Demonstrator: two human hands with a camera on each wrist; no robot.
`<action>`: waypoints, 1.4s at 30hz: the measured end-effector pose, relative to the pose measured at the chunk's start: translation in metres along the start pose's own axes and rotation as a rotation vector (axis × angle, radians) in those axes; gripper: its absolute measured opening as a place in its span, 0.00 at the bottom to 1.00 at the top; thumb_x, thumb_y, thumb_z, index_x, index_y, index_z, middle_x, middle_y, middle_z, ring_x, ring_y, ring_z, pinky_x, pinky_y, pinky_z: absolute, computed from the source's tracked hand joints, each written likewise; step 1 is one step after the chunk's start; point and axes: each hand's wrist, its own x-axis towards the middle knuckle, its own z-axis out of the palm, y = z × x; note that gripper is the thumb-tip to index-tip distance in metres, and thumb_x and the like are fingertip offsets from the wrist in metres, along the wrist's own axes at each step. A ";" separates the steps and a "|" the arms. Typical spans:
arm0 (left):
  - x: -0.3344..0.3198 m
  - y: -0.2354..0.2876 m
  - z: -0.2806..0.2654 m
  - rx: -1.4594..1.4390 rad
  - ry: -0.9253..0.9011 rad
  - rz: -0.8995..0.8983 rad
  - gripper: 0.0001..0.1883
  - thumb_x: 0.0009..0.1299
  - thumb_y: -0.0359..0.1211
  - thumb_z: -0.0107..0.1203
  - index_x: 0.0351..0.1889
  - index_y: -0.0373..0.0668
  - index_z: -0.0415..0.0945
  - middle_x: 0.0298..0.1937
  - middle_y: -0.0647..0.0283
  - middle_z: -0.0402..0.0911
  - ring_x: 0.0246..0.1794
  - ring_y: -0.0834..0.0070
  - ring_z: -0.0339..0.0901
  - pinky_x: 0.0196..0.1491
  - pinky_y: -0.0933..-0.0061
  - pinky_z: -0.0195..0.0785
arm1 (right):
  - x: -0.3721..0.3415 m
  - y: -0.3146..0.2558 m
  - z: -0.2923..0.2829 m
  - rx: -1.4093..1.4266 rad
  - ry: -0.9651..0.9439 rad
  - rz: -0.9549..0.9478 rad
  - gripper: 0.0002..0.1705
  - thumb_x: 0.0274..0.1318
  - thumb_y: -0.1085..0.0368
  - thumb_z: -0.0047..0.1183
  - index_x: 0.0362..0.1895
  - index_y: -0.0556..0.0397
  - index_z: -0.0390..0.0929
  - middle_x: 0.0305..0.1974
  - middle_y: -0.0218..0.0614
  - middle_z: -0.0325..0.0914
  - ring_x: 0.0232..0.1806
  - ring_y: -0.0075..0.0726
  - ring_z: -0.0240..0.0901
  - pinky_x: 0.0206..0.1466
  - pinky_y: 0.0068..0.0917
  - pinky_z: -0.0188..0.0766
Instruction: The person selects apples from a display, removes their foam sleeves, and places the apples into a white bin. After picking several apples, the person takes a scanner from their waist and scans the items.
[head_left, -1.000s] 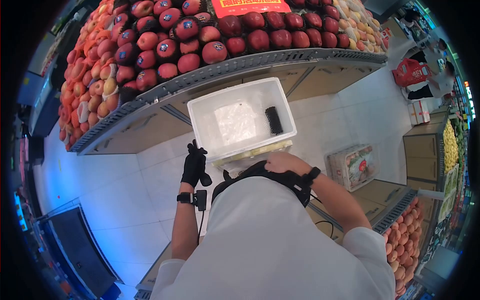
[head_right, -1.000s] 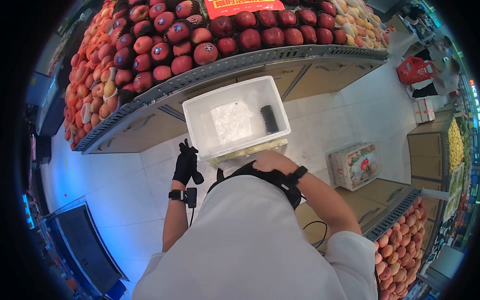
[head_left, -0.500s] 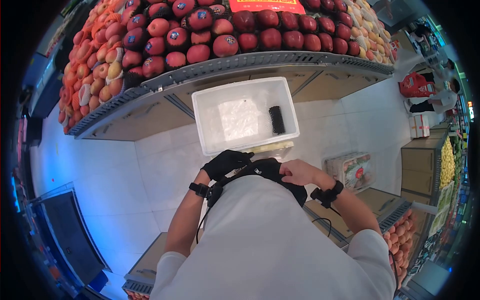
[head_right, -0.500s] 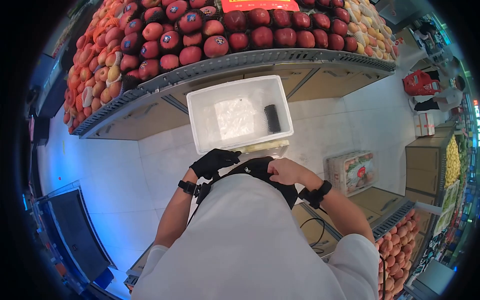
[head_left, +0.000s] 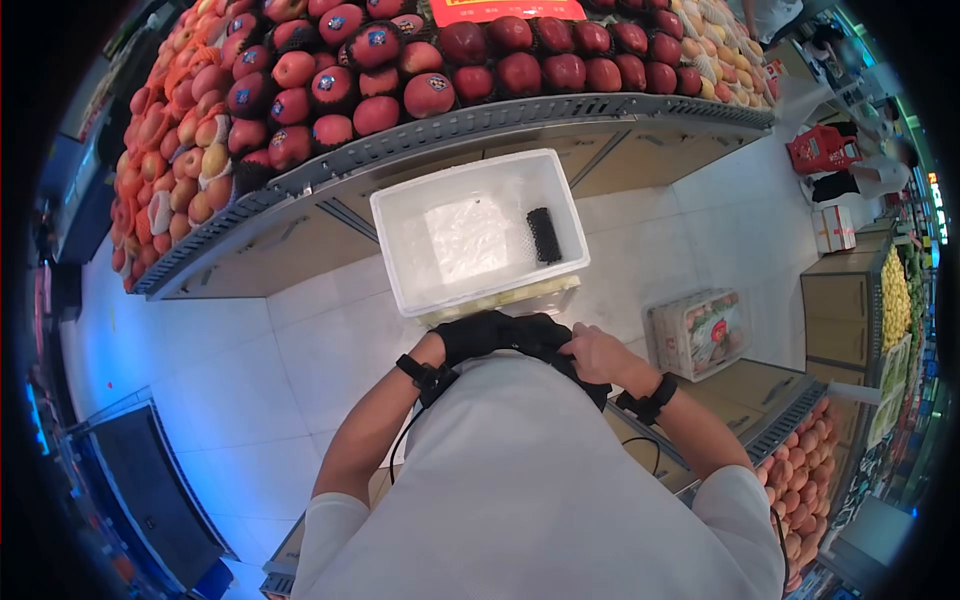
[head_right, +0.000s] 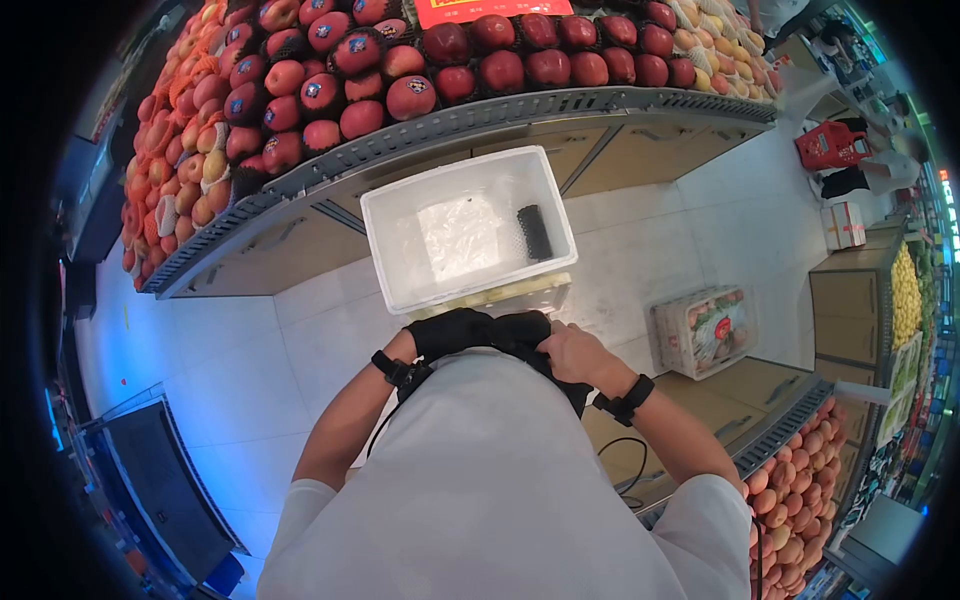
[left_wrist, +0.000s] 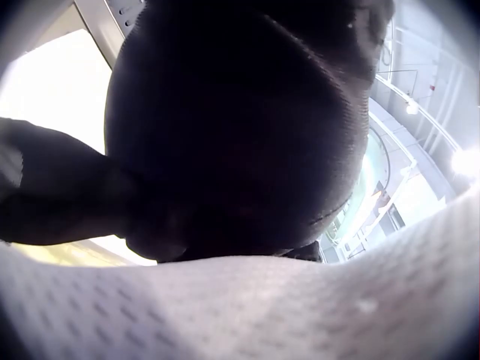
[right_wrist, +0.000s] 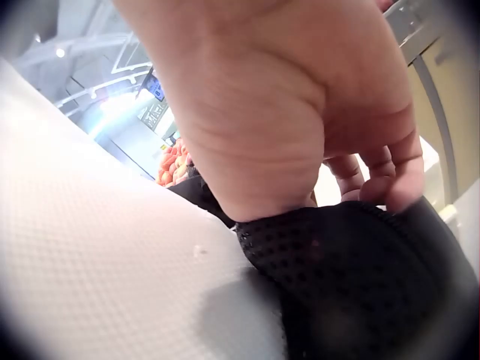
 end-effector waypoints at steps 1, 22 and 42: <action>0.000 0.001 0.000 0.055 0.003 0.002 0.15 0.68 0.37 0.54 0.49 0.40 0.80 0.46 0.54 0.82 0.46 0.64 0.78 0.53 0.68 0.68 | -0.001 -0.002 -0.003 -0.011 0.002 -0.030 0.10 0.44 0.67 0.58 0.34 0.53 0.84 0.38 0.46 0.73 0.45 0.54 0.72 0.50 0.42 0.71; 0.020 0.043 -0.002 0.186 -0.076 0.009 0.18 0.70 0.45 0.49 0.48 0.45 0.80 0.43 0.55 0.81 0.46 0.61 0.77 0.51 0.67 0.67 | -0.019 0.000 -0.024 0.278 0.056 -0.070 0.11 0.37 0.65 0.59 0.23 0.58 0.71 0.31 0.44 0.79 0.43 0.53 0.71 0.44 0.40 0.69; 0.068 -0.001 0.024 0.433 -0.240 0.353 0.14 0.71 0.43 0.50 0.48 0.49 0.77 0.47 0.60 0.80 0.47 0.67 0.78 0.49 0.70 0.67 | -0.014 0.015 -0.004 0.294 0.117 -0.090 0.14 0.39 0.67 0.62 0.19 0.56 0.67 0.29 0.42 0.77 0.40 0.53 0.70 0.44 0.40 0.69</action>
